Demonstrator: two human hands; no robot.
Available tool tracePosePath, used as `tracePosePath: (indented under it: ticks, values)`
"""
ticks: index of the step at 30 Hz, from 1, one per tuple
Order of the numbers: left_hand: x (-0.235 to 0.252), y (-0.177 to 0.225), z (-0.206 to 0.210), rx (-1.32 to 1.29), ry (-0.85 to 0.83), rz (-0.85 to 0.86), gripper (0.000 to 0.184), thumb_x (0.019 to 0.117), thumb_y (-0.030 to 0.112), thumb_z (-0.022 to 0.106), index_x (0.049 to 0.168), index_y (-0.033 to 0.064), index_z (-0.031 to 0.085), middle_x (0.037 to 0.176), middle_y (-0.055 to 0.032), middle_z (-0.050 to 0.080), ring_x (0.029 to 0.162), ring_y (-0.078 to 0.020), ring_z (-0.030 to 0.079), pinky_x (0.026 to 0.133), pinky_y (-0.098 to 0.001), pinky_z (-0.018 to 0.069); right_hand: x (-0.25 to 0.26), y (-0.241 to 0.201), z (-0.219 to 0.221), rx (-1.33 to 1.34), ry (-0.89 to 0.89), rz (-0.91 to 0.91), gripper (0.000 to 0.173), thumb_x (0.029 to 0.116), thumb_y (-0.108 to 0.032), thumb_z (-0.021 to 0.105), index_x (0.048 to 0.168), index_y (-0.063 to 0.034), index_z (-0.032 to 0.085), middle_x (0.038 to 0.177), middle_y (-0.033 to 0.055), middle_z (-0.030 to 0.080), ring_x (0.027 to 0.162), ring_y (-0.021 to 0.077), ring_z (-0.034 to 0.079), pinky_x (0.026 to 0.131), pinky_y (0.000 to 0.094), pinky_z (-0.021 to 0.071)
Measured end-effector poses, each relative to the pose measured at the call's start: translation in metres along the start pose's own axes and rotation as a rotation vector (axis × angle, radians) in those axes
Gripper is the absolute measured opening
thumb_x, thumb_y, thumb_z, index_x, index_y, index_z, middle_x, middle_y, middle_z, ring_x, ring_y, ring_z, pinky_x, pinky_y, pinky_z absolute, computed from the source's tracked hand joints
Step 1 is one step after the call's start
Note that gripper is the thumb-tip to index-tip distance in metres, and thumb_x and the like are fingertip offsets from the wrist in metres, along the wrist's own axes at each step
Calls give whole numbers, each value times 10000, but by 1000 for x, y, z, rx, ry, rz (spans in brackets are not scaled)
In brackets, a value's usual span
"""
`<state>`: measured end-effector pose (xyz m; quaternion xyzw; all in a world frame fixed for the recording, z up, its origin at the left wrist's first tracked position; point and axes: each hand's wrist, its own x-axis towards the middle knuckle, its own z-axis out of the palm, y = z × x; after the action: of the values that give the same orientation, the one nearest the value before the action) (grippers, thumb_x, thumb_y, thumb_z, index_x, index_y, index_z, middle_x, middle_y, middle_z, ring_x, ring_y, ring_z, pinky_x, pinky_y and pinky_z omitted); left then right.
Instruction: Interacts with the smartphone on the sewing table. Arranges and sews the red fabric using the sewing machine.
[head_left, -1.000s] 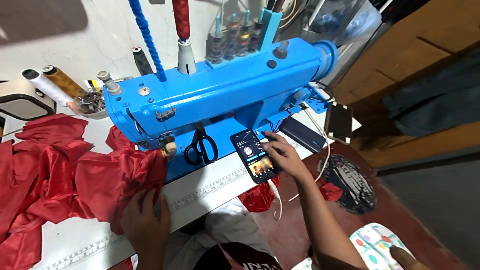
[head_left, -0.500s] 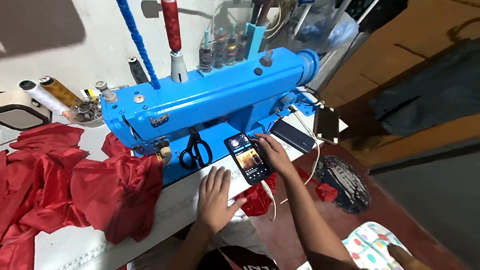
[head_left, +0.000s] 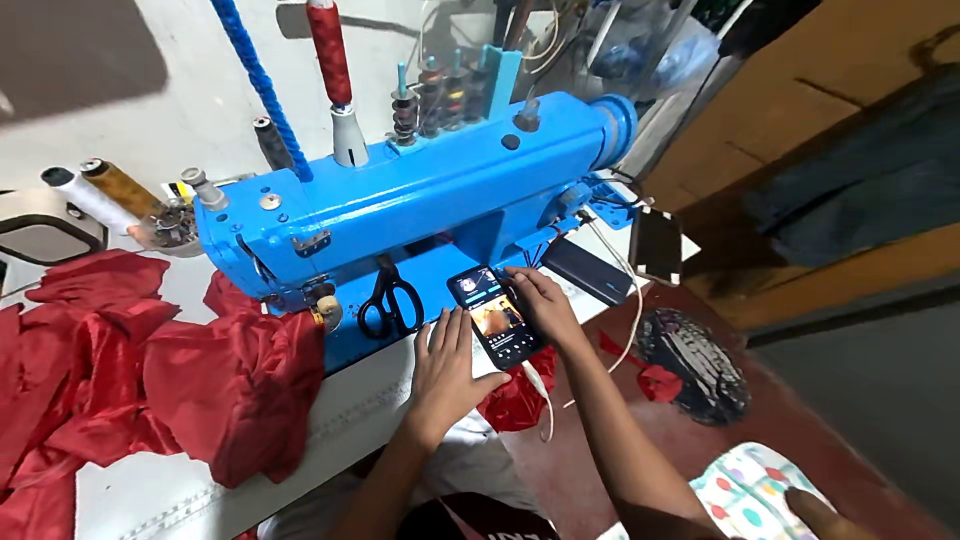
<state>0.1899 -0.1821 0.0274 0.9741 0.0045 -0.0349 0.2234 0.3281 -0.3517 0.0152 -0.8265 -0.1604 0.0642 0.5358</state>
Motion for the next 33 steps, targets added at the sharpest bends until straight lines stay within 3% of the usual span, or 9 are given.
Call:
tracePosePath:
  ticks: [2,5,9,13,17,26,33]
  values:
    - [0,1,0,13,1,-2,1086,855,753,590,1606,30,287,1672,-127,298,1569,-286,215,1247,-575,104,1,0,0,-8,-18,-7,434,1108,-299,360,1377,-93,631,1247,91,717,1199,238,642,1055,523,467]
    - [-1,1,1,27,5,0,1079,865,761,566,1606,29,287,1673,-123,298,1568,-291,218,1244,-576,113,2,1,0,-51,-53,-25,463,1103,-327,351,1436,-124,601,1362,76,665,1328,262,556,1149,591,344]
    - [-1,0,2,40,7,8,1073,875,769,538,1610,32,278,1675,-125,292,1568,-291,216,1243,-579,120,2,-1,3,-97,-33,-21,457,1098,-350,350,1421,-187,629,1355,57,662,1350,274,522,1169,613,290]
    - [-1,0,2,43,13,9,1061,880,769,530,1607,35,288,1676,-120,292,1565,-289,226,1243,-579,128,-2,1,3,-26,-1,-43,432,1102,-295,366,1353,-122,672,1314,68,691,1292,242,583,1142,536,386]
    - [-2,0,3,37,20,10,1052,883,760,535,1606,36,291,1676,-119,292,1563,-288,232,1243,-581,128,-5,0,2,34,34,-25,394,1103,-264,405,1315,-83,684,1241,102,714,1182,209,653,1032,447,510]
    - [-2,0,3,33,37,22,1045,882,756,540,1595,26,315,1665,-128,316,1554,-293,258,1238,-582,145,-10,-3,2,7,90,-19,357,1093,-236,440,1267,-69,703,1142,101,730,1071,189,671,934,405,538]
    - [-1,1,0,10,0,11,1039,887,733,564,1601,26,300,1672,-133,297,1565,-299,225,1239,-590,124,-7,-2,5,-53,86,-35,377,1089,-250,437,1281,-66,704,1170,129,719,1136,258,647,1002,471,501]
